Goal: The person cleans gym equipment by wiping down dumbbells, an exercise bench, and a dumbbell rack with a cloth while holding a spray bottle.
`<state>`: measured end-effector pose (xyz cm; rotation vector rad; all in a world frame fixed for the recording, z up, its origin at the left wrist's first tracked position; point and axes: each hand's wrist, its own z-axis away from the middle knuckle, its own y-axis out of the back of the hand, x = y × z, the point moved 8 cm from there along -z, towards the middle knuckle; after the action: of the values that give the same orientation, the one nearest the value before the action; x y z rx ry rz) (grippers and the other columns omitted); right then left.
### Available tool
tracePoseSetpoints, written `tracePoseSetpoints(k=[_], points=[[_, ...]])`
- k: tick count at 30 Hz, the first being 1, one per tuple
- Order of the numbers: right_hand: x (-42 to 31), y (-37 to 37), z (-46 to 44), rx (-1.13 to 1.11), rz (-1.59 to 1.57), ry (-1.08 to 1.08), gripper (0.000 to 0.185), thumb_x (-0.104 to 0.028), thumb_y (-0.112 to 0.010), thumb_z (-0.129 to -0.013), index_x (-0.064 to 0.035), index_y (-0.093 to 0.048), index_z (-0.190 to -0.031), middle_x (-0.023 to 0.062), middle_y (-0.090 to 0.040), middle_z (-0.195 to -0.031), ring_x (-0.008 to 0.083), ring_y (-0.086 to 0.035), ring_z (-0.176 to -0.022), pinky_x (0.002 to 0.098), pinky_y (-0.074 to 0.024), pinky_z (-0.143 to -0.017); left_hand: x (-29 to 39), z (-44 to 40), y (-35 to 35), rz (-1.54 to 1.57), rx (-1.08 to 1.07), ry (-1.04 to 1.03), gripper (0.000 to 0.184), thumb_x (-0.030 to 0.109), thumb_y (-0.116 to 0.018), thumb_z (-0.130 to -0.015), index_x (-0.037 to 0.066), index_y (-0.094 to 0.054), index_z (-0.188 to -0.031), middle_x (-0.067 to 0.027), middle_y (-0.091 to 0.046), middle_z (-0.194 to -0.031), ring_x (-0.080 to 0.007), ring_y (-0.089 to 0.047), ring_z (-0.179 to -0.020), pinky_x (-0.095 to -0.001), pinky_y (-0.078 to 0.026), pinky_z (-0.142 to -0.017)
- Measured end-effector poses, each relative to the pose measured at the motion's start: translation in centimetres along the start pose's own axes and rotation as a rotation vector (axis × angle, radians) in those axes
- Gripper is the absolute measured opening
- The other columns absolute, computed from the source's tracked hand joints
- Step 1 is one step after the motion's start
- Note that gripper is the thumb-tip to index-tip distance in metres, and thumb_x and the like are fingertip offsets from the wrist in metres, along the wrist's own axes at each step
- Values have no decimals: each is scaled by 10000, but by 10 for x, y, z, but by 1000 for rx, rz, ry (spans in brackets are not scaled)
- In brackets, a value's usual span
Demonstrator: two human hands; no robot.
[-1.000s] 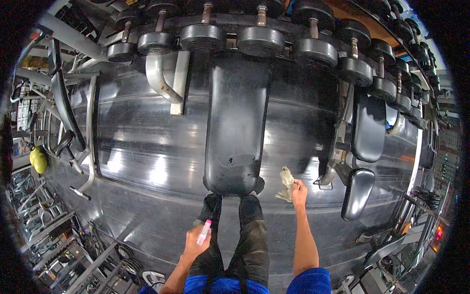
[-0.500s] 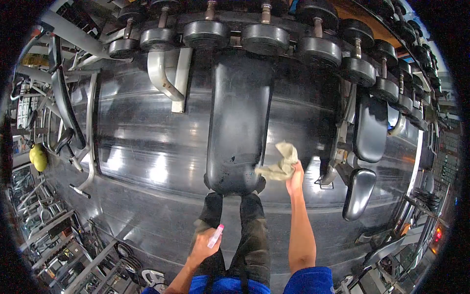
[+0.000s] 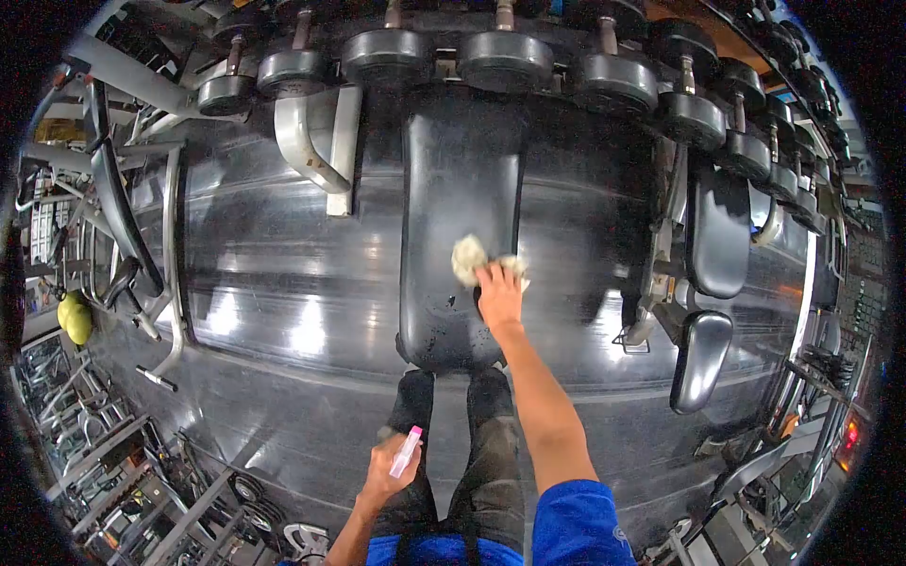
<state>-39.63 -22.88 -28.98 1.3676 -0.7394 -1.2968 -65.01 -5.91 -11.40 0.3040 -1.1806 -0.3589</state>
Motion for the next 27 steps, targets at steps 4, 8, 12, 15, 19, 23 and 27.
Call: tracePoseSetpoints(k=[4,8,12,15,19,23,27], points=[[9,-16,63,-129,-53,93,320,-59,-600,-805,-164,-623,-1107,59,-576,-1128,309,-548,-1094,451,-453,-955,1,-4,8,44,-18,-8,143,-4,-670,-807,-7,-622,-941,-171,-624,-809,-365,-648,-736,-406,-509,-633],[49,-26,62,-477,-527,-305,266,-82,-518,-888,-98,-576,-1148,171,-588,-1081,418,-569,-1006,479,-467,-909,5,-6,15,66,-49,-15,149,-14,-672,-802,-10,-624,-943,-166,-632,-811,-356,-653,-730,-392,-517,-639],[65,6,7,28,-586,-280,198,-146,-469,-950,-51,-516,-1117,227,-577,-1047,473,-559,-957,512,-479,-829,7,-9,19,82,-18,-52,140,-19,-668,-796,-9,-635,-931,-159,-639,-802,-348,-656,-712,-388,-518,-629],[1,52,-40,158,-413,-198,156,-190,-508,-953,-59,-498,-1038,194,-574,-1018,442,-588,-919,521,-489,-787,2,-11,21,80,-20,-24,121,-16,-665,-793,-5,-663,-913,-157,-673,-810,-339,-681,-714,-374,-537,-630],[-50,-20,-19,17,28,75,338,-142,-603,-856,-153,-541,-1187,92,-540,-1088,300,-566,-1044,437,-468,-894,3,-16,29,60,-17,7,107,-10,-667,-805,2,-670,-911,-155,-673,-804,-327,-683,-702,-366,-532,-623],[-65,-35,29,-167,7,193,401,-53,-601,-808,-184,-579,-1187,45,-539,-1154,261,-541,-1088,413,-427,-952,8,-22,44,84,14,7,120,-16,-669,-792,-5,-621,-901,-159,-617,-787,-365,-637,-717,-393,-506,-636],[-48,-42,64,-305,-4,390,384,-35,-589,-807,-181,-611,-1162,36,-573,-1172,245,-545,-1129,405,-424,-972,9,-25,56,94,11,-32,116,-19,-664,-792,-6,-628,-901,-159,-632,-800,-366,-645,-729,-387,-512,-644]])
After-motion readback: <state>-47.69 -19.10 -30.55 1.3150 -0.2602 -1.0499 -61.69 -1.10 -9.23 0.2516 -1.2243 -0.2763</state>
